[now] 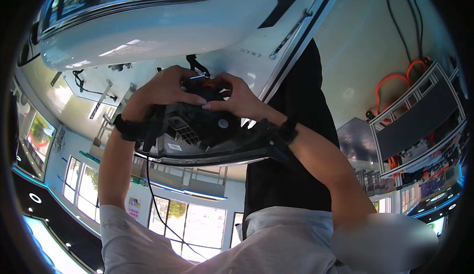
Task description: The person is disassembling components from a car headlight assembly using a screwdriver and hands.
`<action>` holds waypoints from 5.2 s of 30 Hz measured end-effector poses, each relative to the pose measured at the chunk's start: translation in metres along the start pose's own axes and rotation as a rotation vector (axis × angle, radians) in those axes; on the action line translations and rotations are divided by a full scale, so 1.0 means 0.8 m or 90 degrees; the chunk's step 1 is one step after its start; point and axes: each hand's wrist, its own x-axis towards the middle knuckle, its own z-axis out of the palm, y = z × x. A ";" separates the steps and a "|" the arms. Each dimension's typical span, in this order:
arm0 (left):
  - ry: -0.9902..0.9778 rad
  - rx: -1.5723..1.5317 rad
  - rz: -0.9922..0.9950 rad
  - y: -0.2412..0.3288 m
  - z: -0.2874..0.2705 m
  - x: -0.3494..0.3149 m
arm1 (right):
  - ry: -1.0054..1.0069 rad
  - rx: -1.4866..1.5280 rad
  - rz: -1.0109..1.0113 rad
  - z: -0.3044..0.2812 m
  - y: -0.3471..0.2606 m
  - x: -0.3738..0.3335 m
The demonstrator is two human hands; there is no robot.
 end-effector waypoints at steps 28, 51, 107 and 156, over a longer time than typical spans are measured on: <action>0.051 -0.136 0.082 -0.020 0.019 0.005 | 0.074 0.067 -0.065 0.012 0.020 -0.004; 0.615 -0.416 -0.063 0.062 0.135 -0.096 | 0.105 0.095 0.032 -0.028 0.085 -0.040; 0.878 -0.263 -0.135 0.088 0.168 -0.087 | 0.014 -0.696 -0.164 -0.021 -0.013 0.046; 1.091 -0.235 -0.348 0.091 0.186 -0.035 | -0.136 0.172 -0.020 -0.028 0.137 0.066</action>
